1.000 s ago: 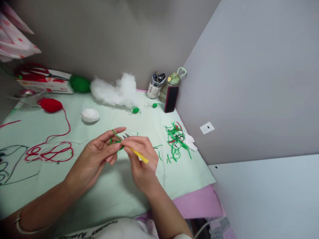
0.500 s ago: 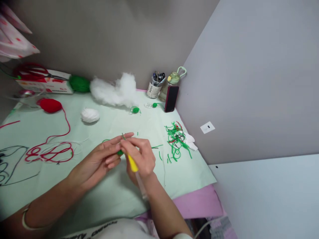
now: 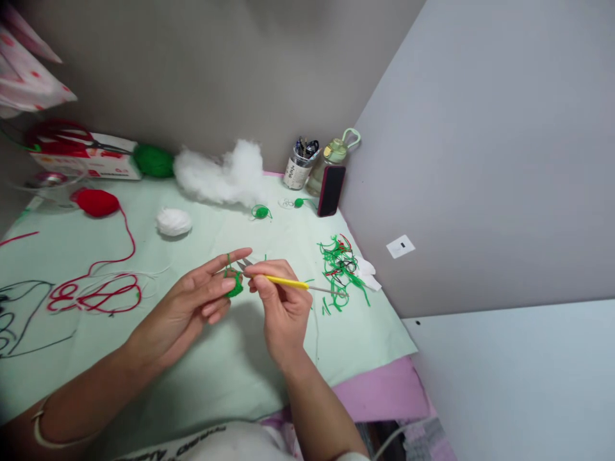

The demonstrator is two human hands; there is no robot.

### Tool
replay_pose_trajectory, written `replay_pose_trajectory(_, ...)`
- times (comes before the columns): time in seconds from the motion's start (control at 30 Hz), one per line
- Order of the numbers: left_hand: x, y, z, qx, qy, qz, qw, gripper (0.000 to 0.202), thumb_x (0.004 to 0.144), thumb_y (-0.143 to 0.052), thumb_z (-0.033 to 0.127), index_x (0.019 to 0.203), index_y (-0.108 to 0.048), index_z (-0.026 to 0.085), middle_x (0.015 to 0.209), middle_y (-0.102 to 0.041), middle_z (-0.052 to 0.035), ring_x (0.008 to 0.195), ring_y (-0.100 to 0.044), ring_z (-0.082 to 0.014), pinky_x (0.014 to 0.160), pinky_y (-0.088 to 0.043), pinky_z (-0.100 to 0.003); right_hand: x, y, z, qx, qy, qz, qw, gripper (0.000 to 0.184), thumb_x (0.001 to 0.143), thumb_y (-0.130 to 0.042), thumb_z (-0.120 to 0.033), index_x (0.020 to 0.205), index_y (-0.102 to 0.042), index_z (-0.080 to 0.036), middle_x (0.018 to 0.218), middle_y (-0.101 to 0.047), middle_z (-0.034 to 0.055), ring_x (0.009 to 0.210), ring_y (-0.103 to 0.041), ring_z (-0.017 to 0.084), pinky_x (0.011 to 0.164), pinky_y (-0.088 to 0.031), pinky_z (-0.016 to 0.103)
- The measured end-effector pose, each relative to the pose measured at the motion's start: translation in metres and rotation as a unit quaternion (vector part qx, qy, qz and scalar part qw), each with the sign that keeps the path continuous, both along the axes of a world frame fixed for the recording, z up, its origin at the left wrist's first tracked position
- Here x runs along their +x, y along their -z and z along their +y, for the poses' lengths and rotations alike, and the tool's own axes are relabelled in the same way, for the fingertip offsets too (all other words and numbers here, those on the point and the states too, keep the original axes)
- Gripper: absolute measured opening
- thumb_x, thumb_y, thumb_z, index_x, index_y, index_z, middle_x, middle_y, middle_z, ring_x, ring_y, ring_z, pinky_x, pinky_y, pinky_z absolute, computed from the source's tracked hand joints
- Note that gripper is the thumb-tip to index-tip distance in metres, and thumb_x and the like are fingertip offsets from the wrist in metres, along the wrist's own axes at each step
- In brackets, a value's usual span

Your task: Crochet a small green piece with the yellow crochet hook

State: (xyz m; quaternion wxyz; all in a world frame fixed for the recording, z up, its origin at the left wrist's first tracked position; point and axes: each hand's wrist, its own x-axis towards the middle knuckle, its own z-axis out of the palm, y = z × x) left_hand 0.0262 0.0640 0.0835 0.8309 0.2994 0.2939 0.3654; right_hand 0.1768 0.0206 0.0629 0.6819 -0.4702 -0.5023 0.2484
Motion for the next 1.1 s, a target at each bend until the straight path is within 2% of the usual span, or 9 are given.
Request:
replay_pose_trajectory(0.1,-0.003,0.002,0.005,-0.022,0.017,-0.014,1.0,0.031,0.084,-0.084,0.02,0.114,-0.085,0.019,0.088,-0.06,0.0006,0.051,-0.027,-0.0001,0.045,-0.032,-0.015,0.006,-0.003,-0.001,0.004,0.023,0.041,0.999,0.019,0.102,-0.066,-0.034,0.093,-0.078,-0.023,0.085,-0.073,0.0032,0.067,-0.065,0.014,0.061,-0.056,0.03)
replay_pose_trajectory(0.17,-0.003,0.003,0.006,-0.01,0.014,-0.014,1.0,0.027,0.083,-0.084,0.02,0.11,-0.086,0.019,0.088,-0.058,0.0011,0.051,-0.027,-0.0001,0.045,-0.032,-0.015,0.007,-0.005,-0.001,0.008,0.02,0.079,0.997,0.02,0.101,-0.067,-0.035,0.09,-0.078,-0.022,0.082,-0.072,0.0021,0.063,-0.063,0.013,0.056,-0.054,0.027)
replay_pose_trajectory(0.23,-0.001,0.003,0.003,0.021,0.003,0.001,1.0,0.029,0.084,-0.085,0.021,0.113,-0.086,0.023,0.087,-0.059,0.0021,0.052,-0.031,-0.0012,0.047,-0.036,-0.016,0.005,-0.005,-0.001,0.004,-0.011,0.09,0.996,0.018,0.1,-0.068,-0.035,0.091,-0.079,-0.024,0.081,-0.072,0.0012,0.063,-0.064,0.013,0.058,-0.055,0.027)
replay_pose_trajectory(0.3,0.0,0.003,0.0,0.061,-0.008,0.022,0.998,0.033,0.085,-0.087,0.025,0.117,-0.084,0.028,0.087,-0.061,0.0027,0.054,-0.039,-0.0032,0.051,-0.042,-0.018,0.002,-0.003,-0.001,-0.004,-0.031,0.057,0.998,0.016,0.1,-0.07,-0.035,0.093,-0.081,-0.025,0.084,-0.074,0.0019,0.069,-0.066,0.014,0.064,-0.057,0.029)
replay_pose_trajectory(0.4,0.0,0.003,-0.004,0.101,-0.01,0.04,0.994,0.033,0.089,-0.084,0.03,0.122,-0.082,0.03,0.084,-0.063,0.0027,0.06,-0.052,-0.0071,0.06,-0.048,-0.021,0.0,-0.001,-0.002,-0.02,-0.011,0.03,0.999,0.015,0.099,-0.071,-0.034,0.096,-0.082,-0.025,0.087,-0.077,0.0031,0.075,-0.068,0.015,0.069,-0.058,0.03)
replay_pose_trajectory(0.53,-0.002,0.004,-0.003,0.105,0.005,0.06,0.993,0.033,0.092,-0.081,0.033,0.125,-0.08,0.029,0.094,-0.065,0.0008,0.062,-0.055,-0.0072,0.066,-0.05,-0.024,0.004,-0.002,0.002,-0.044,-0.041,0.125,0.99,0.019,0.098,-0.071,-0.04,0.092,-0.078,-0.024,0.083,-0.074,0.0013,0.065,-0.064,0.013,0.062,-0.057,0.028)
replay_pose_trajectory(0.67,-0.003,0.006,-0.002,0.111,0.002,0.069,0.991,0.033,0.091,-0.082,0.032,0.124,-0.08,0.031,0.1,-0.065,0.0,0.067,-0.055,-0.0077,0.064,-0.049,-0.023,0.007,-0.006,0.004,-0.063,-0.082,0.164,0.981,0.021,0.098,-0.071,-0.041,0.089,-0.073,-0.023,0.076,-0.069,-0.0006,0.061,-0.06,0.012,0.06,-0.055,0.026)
replay_pose_trajectory(0.8,-0.004,0.008,-0.002,0.126,-0.008,0.088,0.988,0.031,0.091,-0.082,0.032,0.122,-0.081,0.032,0.103,-0.065,-0.0006,0.073,-0.056,-0.0093,0.066,-0.049,-0.022,0.008,-0.008,0.0,-0.067,-0.079,0.156,0.982,0.022,0.102,-0.067,-0.039,0.09,-0.075,-0.023,0.081,-0.071,0.0006,0.068,-0.065,0.013,0.066,-0.055,0.028)
replay_pose_trajectory(1.1,-0.007,0.009,0.0,0.153,-0.019,0.115,0.981,0.029,0.09,-0.08,0.029,0.118,-0.083,0.032,0.098,-0.067,-0.0003,0.074,-0.056,-0.0107,0.07,-0.049,-0.024,0.007,-0.01,-0.009,-0.022,-0.046,0.053,0.997,0.021,0.107,-0.059,-0.032,0.1,-0.077,-0.024,0.091,-0.076,0.0025,0.075,-0.071,0.015,0.069,-0.057,0.031)
